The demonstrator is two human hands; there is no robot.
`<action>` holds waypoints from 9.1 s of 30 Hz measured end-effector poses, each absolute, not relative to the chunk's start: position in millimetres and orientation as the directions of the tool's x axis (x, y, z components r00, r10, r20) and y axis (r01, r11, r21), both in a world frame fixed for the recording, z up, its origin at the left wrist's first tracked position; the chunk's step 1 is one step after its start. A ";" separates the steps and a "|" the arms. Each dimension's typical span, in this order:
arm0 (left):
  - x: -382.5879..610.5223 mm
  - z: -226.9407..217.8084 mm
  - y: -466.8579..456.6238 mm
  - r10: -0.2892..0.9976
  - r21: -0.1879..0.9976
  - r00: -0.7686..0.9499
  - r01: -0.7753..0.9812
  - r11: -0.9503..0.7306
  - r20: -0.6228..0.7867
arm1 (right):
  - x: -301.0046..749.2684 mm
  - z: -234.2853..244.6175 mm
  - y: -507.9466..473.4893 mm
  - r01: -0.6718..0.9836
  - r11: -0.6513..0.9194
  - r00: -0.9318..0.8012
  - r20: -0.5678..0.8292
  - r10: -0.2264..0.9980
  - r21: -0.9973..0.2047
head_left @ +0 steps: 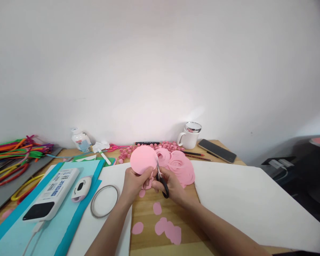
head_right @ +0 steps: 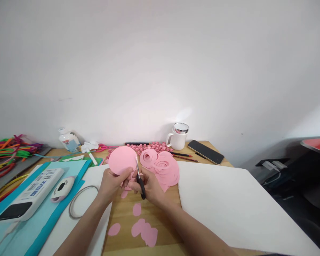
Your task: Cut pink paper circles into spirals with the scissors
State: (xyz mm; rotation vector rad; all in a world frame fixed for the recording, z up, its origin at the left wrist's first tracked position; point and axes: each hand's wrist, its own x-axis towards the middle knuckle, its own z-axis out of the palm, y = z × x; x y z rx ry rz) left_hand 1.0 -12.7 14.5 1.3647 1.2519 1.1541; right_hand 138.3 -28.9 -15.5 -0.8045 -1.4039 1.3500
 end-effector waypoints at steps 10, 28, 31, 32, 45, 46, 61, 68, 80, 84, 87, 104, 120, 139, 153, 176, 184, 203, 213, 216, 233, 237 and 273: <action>2.4 15.9 -12.8 0.999 0.994 0.035 0.111 -0.016 0.012 | 136.9 -19.9 -30.6 -0.175 0.146 -0.304 0.194 0.933 -0.974; 2.4 20.7 -13.3 0.996 0.998 0.077 0.056 0.039 -0.043 | 135.9 -19.3 -30.5 -0.190 0.229 -0.244 0.272 0.931 -0.955; 1.4 17.8 -12.1 0.995 0.998 0.087 0.048 0.034 -0.038 | 135.4 -18.9 -30.7 -0.199 0.216 -0.242 0.262 0.934 -0.956; 0.8 16.5 -11.6 0.995 0.998 0.089 0.049 0.032 -0.036 | 135.1 -19.0 -30.8 -0.208 0.212 -0.245 0.261 0.934 -0.955; -1.3 14.3 -9.0 0.995 1.000 0.100 0.005 0.023 -0.023 | 137.5 -20.3 -32.0 -0.161 0.108 -0.242 0.146 0.959 -0.981; -1.6 13.9 -8.6 0.994 1.000 0.110 -0.003 0.020 -0.020 | 137.6 -20.5 -32.1 -0.158 0.105 -0.245 0.142 0.959 -0.982; -0.1 19.4 -10.8 0.982 0.996 0.183 0.083 0.024 -0.039 | 136.2 -17.9 -29.0 -0.201 0.188 -0.217 0.231 0.948 -0.961; -0.3 20.9 -10.7 0.982 0.995 0.182 0.099 0.022 -0.040 | 137.0 -16.5 -30.3 -0.208 0.169 -0.213 0.213 0.954 -0.964; -1.9 19.2 -9.4 0.984 0.997 0.179 0.079 0.013 -0.027 | 136.2 -24.3 -28.7 -0.201 0.121 -0.199 0.162 0.967 -0.972; -2.5 17.1 -9.1 0.985 0.998 0.170 0.058 0.023 -0.033 | 136.7 -24.0 -29.4 -0.194 0.112 -0.202 0.152 0.968 -0.975; -2.7 14.2 -7.8 0.984 1.000 0.176 -0.001 0.024 -0.023 | 137.4 -23.3 -30.1 -0.202 0.101 -0.205 0.143 0.968 -0.974; -0.4 17.7 -9.9 0.983 0.995 0.172 0.080 0.054 -0.067 | 137.3 -19.3 -27.7 -0.213 0.170 -0.187 0.211 0.959 -0.962; -1.7 20.4 -9.3 0.984 0.999 0.174 0.034 0.028 -0.034 | 138.1 -17.2 -29.2 -0.199 0.099 -0.153 0.130 0.980 -0.975; -2.1 12.7 -5.4 0.982 0.989 0.187 -0.140 0.042 -0.016 | 134.5 -24.1 -30.4 -0.201 0.051 -0.214 0.095 0.972 -0.978; -3.5 16.6 -7.3 0.986 0.999 0.163 0.003 0.041 -0.041 | 138.7 -14.2 -29.7 -0.269 0.074 -0.172 0.123 0.977 -0.960; -7.0 14.0 -6.0 0.987 0.997 0.162 -0.066 0.027 -0.016 | 138.7 -19.0 -30.0 -0.230 0.054 -0.174 0.096 0.980 -0.972; -4.7 16.5 -5.6 0.990 0.990 0.139 -0.136 0.020 -0.001 | 138.0 -19.5 -32.1 -0.188 0.072 -0.182 0.107 0.978 -0.980; -11.7 11.8 -2.7 0.979 0.999 0.205 -0.032 -0.002 0.008 | 143.1 -12.6 -28.2 -0.249 0.086 -0.228 0.144 0.963 -0.965; -12.2 14.1 -2.3 0.980 0.999 0.200 -0.037 0.004 0.003 | 143.9 -10.5 -29.5 -0.139 0.083 -0.201 0.110 0.973 -0.987; -12.6 13.1 -2.2 0.980 0.999 0.201 -0.044 -0.003 0.012 | 144.0 -9.4 -30.2 -0.129 0.071 -0.194 0.096 0.976 -0.989; -9.4 16.3 -2.1 0.981 0.974 0.193 -0.227 0.022 0.023 | 143.3 -17.8 -29.2 -0.135 0.071 -0.218 0.100 0.971 -0.988; -8.1 15.2 -2.5 0.994 0.975 0.112 -0.222 0.008 0.018 | 139.2 -18.0 -32.4 -0.133 0.067 -0.252 0.099 0.963 -0.989; -11.1 15.8 -4.4 0.992 0.999 0.127 -0.034 -0.002 0.006 | 143.6 -18.9 -28.6 -0.192 0.061 -0.240 0.107 0.965 -0.980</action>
